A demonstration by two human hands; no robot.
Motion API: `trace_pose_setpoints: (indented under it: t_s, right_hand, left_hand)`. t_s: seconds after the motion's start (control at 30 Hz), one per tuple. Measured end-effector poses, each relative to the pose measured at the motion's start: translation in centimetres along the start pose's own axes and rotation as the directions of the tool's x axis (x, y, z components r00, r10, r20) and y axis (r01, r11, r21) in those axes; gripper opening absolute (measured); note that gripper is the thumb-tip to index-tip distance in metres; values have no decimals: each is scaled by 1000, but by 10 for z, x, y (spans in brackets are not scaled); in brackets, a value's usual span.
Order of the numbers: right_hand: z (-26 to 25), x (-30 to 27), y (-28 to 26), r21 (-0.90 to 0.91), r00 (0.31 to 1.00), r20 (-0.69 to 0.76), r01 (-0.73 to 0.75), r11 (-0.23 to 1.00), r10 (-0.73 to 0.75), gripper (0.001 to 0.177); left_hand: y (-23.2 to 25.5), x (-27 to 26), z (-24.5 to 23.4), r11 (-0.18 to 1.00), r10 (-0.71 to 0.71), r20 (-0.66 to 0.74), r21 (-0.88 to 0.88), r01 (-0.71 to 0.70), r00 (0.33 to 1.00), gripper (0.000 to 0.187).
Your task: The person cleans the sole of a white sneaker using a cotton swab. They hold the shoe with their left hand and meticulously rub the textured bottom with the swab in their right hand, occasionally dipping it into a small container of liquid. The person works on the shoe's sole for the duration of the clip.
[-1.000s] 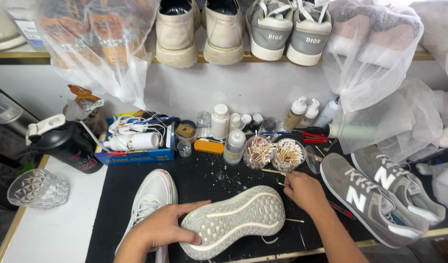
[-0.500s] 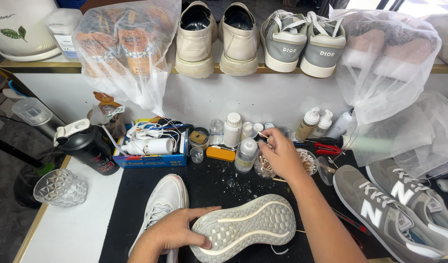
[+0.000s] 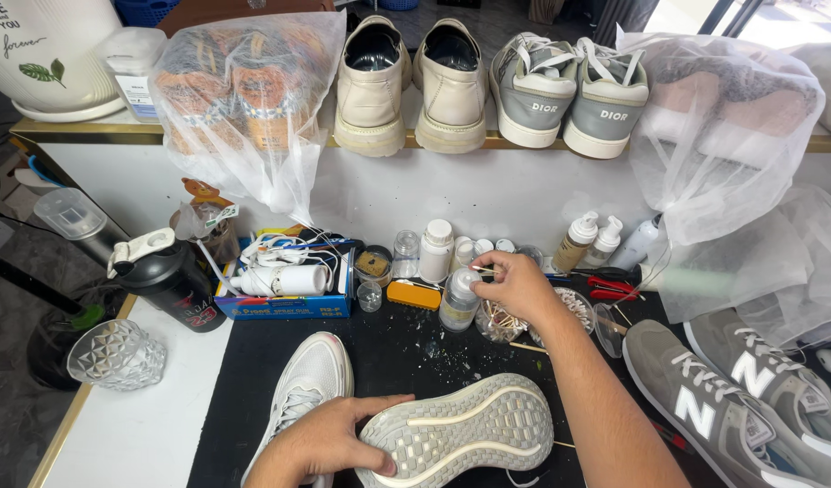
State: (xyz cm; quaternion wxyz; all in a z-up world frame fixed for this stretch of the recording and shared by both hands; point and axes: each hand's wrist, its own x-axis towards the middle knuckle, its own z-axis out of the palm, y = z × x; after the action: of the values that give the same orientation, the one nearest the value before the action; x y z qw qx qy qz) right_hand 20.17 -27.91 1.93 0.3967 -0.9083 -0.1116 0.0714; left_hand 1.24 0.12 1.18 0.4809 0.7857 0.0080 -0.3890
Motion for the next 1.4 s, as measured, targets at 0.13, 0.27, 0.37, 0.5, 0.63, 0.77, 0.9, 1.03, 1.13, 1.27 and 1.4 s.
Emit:
trace_pose_setpoints:
  t_s: [0.13, 0.27, 0.37, 0.5, 0.63, 0.77, 0.9, 1.03, 1.13, 1.27, 1.4]
  right_hand:
    - [1, 3, 0, 26, 1000, 8, -7, 1000, 6, 33]
    - [-2, 4, -13, -97, 1000, 17, -14, 995, 16, 36]
    - [-2, 2, -16, -106, 999, -6, -36, 994, 35, 38]
    - [2, 2, -13, -46, 998, -11, -70, 997, 69, 40]
    - [2, 5, -15, -47, 994, 6, -109, 993, 110, 41]
    - [-5, 10, -23, -71, 981, 37, -189, 979, 191, 42]
    - [-1, 9, -21, -64, 985, 25, -167, 984, 169, 42]
    - [-4, 10, -20, -114, 983, 42, -170, 979, 176, 41]
    - [-1, 11, -20, -23, 976, 47, -211, 977, 212, 41]
    - [-3, 14, -20, -78, 979, 53, -191, 978, 196, 39]
    - [-3, 15, -17, -58, 984, 30, -173, 983, 175, 39]
  left_hand:
    - [1, -2, 0, 998, 66, 7, -8, -66, 998, 94]
    - [6, -6, 0, 999, 17, -16, 40, -16, 1000, 93]
    - [8, -9, -1, 999, 25, -24, 22, -25, 999, 92]
    - [7, -9, 0, 996, 85, -41, 20, -84, 996, 92]
    - [10, -8, 0, 998, -7, -45, 62, 10, 999, 94]
    - [12, -7, 0, 996, -55, -43, 66, 57, 998, 96]
    - [9, -7, 1, 998, -19, -35, 58, 21, 999, 95]
    - [8, -8, 2, 997, 4, -40, 77, -1, 999, 95]
    - [7, -9, 2, 995, 11, -48, 97, -6, 999, 94]
    - [9, -8, 2, 996, 9, -46, 87, -5, 999, 95]
    - [8, -7, 2, 996, -4, -51, 90, 9, 999, 95]
